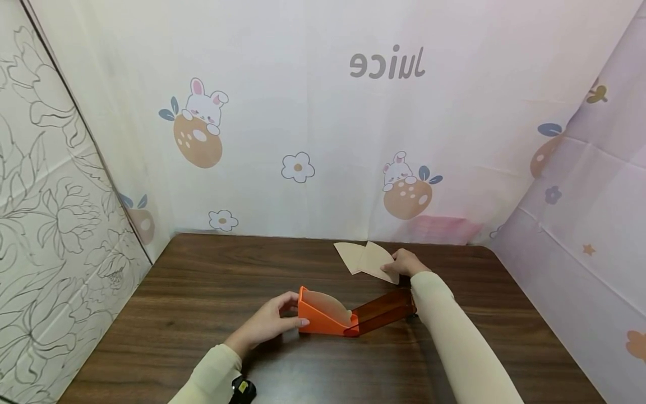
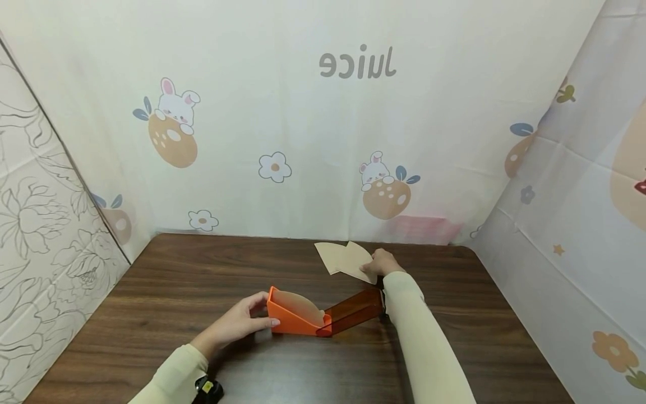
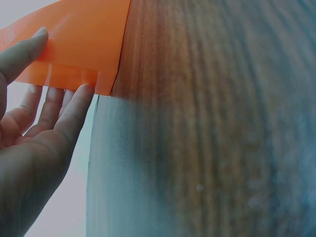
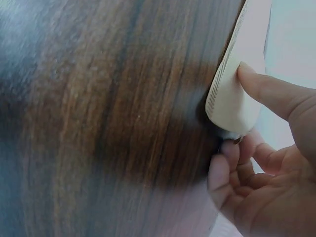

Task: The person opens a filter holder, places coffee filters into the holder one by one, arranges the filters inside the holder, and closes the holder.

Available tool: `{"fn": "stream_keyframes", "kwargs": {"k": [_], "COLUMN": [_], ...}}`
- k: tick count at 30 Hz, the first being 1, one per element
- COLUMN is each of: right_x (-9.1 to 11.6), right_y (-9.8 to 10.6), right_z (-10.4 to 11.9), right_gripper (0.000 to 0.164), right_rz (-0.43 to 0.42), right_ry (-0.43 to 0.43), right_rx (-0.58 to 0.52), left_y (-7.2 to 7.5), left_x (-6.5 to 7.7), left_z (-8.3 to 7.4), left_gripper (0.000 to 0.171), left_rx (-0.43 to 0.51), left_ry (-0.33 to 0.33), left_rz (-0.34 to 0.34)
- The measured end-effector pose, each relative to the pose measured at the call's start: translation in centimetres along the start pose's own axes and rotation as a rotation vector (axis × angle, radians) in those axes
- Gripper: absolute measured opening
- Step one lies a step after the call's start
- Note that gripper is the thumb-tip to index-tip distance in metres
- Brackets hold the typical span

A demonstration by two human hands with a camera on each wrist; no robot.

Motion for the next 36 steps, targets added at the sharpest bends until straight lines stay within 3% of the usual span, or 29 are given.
{"fn": "stream_keyframes", "kwargs": {"k": [4,10,18,25,32,36], "right_x": [0.0,0.0,0.5,0.8,0.5,0.5], "right_y": [-0.1,0.1,0.3,0.5,0.7,0.7], "right_z": [-0.2,-0.4,-0.3,-0.4,-1.2,-1.3], "right_gripper": [0.026,0.042,0.048,0.044,0.040,0.030], "right_rz": [0.008,0.011,0.002,-0.013,-0.034,-0.035], "right_ry": [0.019,0.039,0.076,0.100,0.069,0.076], "right_rx": [-0.015,-0.046,-0.075,-0.071,-0.112,-0.146], "left_y": [0.1,0.1,0.1,0.1,0.1,0.2], "left_x": [0.0,0.0,0.0,0.1,0.0,0.0], "left_z": [0.1,0.1,0.0,0.1,0.0,0.0], "left_gripper": [0.038,0.039,0.038,0.037,0.038,0.038], "left_rx": [0.000,0.012,0.016,0.003,-0.004,-0.004], "left_ry": [0.001,0.009,0.007,0.015,0.010,0.006], "left_rz": [-0.003,-0.002,-0.005,-0.011,-0.008,-0.007]}}
Point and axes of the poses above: each hand's wrist, its own x-axis away from the middle knuckle, its own y-axis out of the back of the hand, z = x × y, the point moved 8 cm from there along -x, towards the middle knuckle, and after that the axes turned 12 degrees about -x, right-handed, at the moved point
